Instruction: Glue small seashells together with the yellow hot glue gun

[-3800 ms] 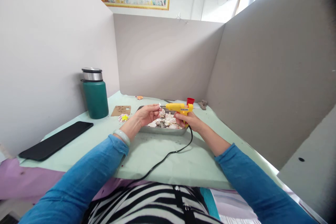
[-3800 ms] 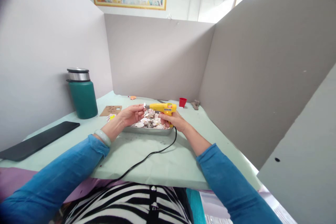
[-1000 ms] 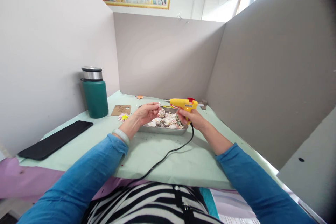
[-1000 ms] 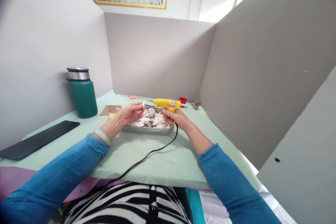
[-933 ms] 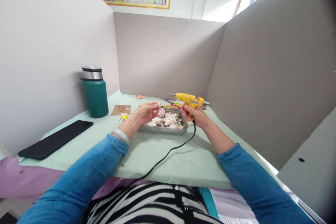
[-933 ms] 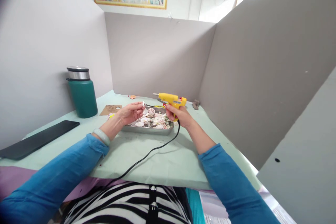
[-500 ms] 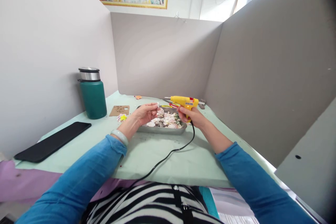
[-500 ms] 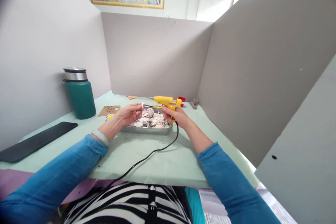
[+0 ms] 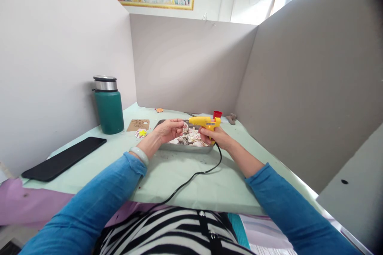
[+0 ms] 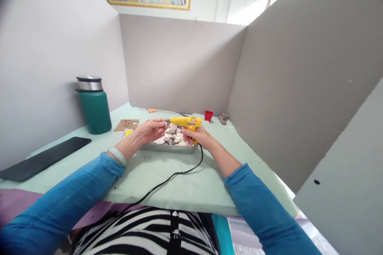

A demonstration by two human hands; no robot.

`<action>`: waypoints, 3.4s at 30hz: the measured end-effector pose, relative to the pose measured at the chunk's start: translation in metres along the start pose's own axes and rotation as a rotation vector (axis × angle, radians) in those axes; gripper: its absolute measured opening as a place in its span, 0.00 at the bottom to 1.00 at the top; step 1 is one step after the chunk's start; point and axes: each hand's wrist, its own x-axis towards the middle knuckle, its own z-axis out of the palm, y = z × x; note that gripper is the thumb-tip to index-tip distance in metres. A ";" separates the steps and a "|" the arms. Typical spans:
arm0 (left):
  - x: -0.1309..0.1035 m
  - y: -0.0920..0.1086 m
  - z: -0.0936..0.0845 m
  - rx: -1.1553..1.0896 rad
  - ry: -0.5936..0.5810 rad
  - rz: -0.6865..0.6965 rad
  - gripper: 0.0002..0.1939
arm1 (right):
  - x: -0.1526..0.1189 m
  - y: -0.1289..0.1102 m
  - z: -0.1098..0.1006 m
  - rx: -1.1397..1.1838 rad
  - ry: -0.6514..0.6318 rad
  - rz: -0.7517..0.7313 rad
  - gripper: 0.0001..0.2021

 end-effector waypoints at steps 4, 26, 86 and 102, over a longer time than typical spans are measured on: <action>-0.001 0.000 0.001 0.004 -0.027 -0.003 0.03 | 0.001 0.002 -0.001 0.021 0.015 0.009 0.16; 0.000 0.003 -0.002 -0.031 0.034 0.027 0.04 | -0.001 0.002 -0.001 0.030 -0.026 0.010 0.14; 0.000 0.003 -0.002 -0.045 0.011 0.022 0.04 | -0.001 0.005 -0.003 0.054 -0.053 0.007 0.14; -0.001 0.004 0.000 -0.023 0.020 0.021 0.03 | 0.000 0.008 -0.005 0.077 -0.068 0.004 0.13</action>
